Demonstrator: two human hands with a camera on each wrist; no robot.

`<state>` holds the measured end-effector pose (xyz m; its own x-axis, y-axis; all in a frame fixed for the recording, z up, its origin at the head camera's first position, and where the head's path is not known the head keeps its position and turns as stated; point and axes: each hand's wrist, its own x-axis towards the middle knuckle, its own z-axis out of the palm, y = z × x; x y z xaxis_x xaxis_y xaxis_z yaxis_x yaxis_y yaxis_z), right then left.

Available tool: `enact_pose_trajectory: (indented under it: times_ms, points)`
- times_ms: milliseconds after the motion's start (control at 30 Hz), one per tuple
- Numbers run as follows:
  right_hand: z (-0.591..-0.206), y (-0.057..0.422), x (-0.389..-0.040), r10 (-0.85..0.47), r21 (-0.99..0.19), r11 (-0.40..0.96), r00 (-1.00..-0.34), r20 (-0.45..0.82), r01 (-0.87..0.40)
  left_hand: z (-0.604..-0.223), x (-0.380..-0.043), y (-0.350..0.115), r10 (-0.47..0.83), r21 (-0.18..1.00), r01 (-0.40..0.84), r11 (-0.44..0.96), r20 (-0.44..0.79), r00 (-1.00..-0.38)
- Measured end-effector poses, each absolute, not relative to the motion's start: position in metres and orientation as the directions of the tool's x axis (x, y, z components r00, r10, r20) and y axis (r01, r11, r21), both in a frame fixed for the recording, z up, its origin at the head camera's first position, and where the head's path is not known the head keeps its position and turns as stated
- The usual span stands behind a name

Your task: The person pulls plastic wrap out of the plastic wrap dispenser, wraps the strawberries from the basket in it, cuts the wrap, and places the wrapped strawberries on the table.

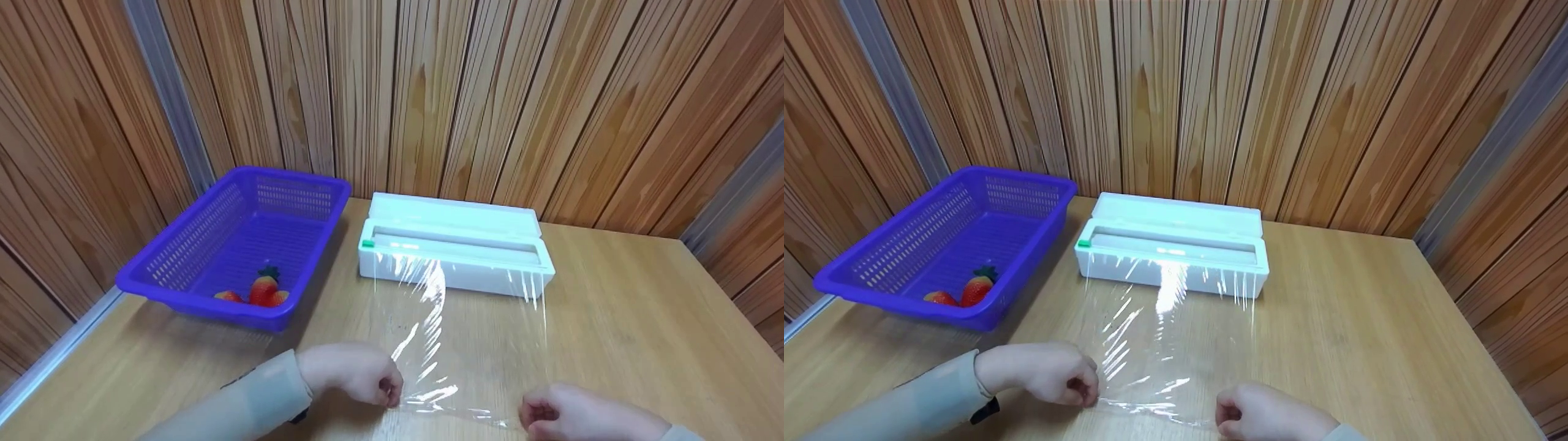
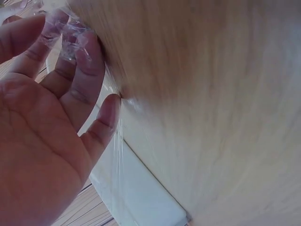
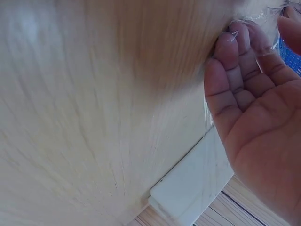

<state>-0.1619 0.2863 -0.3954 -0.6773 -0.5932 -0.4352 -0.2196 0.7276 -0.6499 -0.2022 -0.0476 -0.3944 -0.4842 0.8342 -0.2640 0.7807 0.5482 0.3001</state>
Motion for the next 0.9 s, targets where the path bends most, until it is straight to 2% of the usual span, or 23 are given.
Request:
enact_pose_trajectory:
  times_ms: [100, 267, 533, 667, 733, 900]
  points:
    - [-0.393, 0.286, -0.162, -0.531, -0.624, 0.77, -0.675, -0.513, -0.132, -0.394, -0.201, -0.049, 0.828, 0.317, 0.766, 0.559, -0.273, -0.491]
    - [-0.392, 0.286, -0.16, -0.536, -0.626, 0.768, -0.675, -0.507, -0.139, -0.394, -0.2, -0.053, 0.813, 0.351, 0.735, 0.58, -0.296, -0.501]
    - [-0.39, 0.287, -0.156, -0.509, -0.588, 0.795, -0.694, -0.51, -0.15, -0.394, -0.201, -0.056, 0.816, 0.376, 0.727, 0.575, -0.334, -0.472]
    - [-0.39, 0.287, -0.153, -0.486, -0.585, 0.802, -0.702, -0.52, -0.122, -0.392, -0.197, -0.059, 0.8, 0.341, 0.727, 0.596, -0.336, -0.498]
    - [-0.389, 0.288, -0.153, -0.46, -0.591, 0.804, -0.699, -0.547, -0.066, -0.391, -0.195, -0.061, 0.795, 0.323, 0.73, 0.602, -0.326, -0.512]
    - [-0.391, 0.292, -0.153, -0.536, -0.64, 0.757, -0.685, -0.494, -0.132, -0.382, -0.196, -0.067, 0.73, 0.366, 0.635, 0.68, -0.414, -0.544]
